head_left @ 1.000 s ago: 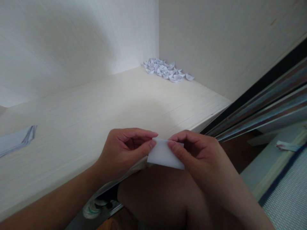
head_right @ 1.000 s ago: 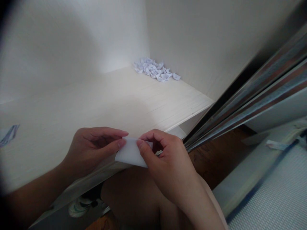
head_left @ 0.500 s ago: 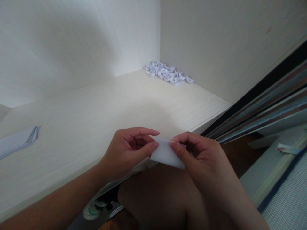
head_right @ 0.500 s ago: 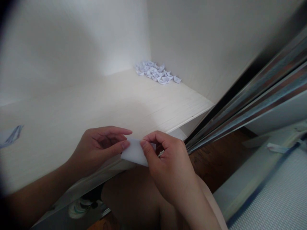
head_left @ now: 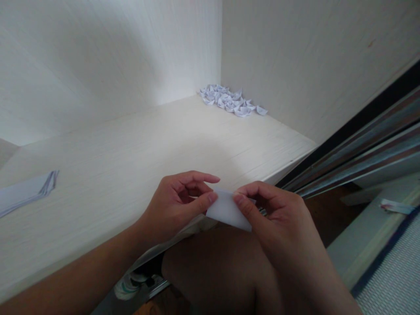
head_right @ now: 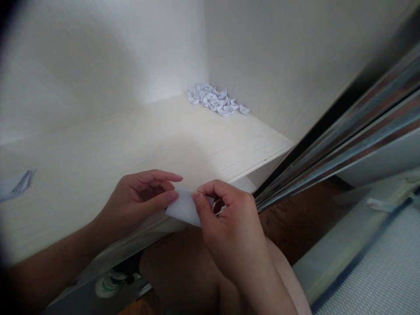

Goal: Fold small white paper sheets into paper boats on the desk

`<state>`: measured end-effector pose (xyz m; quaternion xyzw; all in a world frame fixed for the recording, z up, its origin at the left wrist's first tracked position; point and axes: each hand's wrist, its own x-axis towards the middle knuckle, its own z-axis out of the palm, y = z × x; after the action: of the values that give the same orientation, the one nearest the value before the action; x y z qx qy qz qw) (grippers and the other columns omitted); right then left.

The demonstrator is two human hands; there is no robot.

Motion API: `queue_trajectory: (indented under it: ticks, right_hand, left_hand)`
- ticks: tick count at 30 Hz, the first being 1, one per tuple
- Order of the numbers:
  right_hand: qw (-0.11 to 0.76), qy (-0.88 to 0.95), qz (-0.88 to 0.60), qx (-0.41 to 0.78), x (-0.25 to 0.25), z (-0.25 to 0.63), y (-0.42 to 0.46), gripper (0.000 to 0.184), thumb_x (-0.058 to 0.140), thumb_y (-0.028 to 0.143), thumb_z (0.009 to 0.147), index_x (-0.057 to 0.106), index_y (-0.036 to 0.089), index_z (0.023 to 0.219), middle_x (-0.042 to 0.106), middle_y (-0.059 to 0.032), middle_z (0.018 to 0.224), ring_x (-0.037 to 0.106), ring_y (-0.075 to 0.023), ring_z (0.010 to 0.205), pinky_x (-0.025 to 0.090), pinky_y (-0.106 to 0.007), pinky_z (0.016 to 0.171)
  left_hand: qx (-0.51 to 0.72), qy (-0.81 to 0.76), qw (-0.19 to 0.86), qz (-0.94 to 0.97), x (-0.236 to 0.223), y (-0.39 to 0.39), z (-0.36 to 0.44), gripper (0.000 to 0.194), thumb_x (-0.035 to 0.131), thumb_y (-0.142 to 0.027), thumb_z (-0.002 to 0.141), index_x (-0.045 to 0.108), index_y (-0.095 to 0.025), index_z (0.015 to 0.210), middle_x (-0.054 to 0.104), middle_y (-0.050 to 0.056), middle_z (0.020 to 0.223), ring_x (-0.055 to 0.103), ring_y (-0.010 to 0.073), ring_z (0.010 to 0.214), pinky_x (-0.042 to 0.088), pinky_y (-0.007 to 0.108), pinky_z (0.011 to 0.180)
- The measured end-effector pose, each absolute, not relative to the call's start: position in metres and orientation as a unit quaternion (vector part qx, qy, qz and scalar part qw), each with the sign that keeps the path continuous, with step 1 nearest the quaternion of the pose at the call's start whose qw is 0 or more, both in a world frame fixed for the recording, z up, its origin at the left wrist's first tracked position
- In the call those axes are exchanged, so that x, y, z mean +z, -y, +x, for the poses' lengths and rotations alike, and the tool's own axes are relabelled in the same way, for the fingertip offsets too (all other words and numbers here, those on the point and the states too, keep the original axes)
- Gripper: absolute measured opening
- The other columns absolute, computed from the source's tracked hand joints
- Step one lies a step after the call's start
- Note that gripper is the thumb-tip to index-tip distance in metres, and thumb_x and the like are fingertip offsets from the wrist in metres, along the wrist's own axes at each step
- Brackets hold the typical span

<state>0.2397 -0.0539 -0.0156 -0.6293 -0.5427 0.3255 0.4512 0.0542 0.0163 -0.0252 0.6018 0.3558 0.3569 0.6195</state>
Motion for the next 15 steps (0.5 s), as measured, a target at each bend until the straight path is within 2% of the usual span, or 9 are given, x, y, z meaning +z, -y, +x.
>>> queue_trajectory:
  ticks: [5,9,15]
  right_hand:
    - [0.460,0.545,-0.620,0.326,-0.0152,0.2356,0.0544,0.023,0.063,0.028,0.092,0.070,0.020,0.071,0.062,0.0026,0.060,0.052,-0.0113,0.056,0.038,-0.024,0.052]
    - [0.464,0.548,-0.618,0.320,-0.0164,0.2329,0.0548,0.021,0.064,0.026,0.091,0.071,0.020,0.072,0.065,0.0026,0.062,0.053,-0.0111,0.057,0.039,-0.024,0.053]
    - [0.469,0.548,-0.616,0.316,-0.0179,0.2350,0.0542,0.022,0.064,0.027,0.090,0.070,0.020,0.070,0.062,0.0031,0.059,0.051,-0.0108,0.056,0.037,-0.024,0.051]
  left_hand:
    - [0.339,-0.353,0.622,0.611,-0.0246,-0.0157,0.0538,0.025,0.081,-0.013,0.081,0.080,-0.023,0.104,0.070,-0.005,0.070,0.063,0.0037,0.060,0.049,0.009,0.055]
    - [0.340,-0.355,0.611,0.620,-0.0239,-0.0155,0.0536,0.026,0.082,-0.012,0.080,0.081,-0.024,0.103,0.064,-0.007,0.066,0.057,0.0020,0.057,0.045,0.007,0.052]
    - [0.331,-0.361,0.622,0.611,-0.0229,-0.0175,0.0543,0.027,0.084,-0.015,0.078,0.080,-0.021,0.105,0.068,-0.005,0.068,0.062,0.0042,0.058,0.050,0.010,0.053]
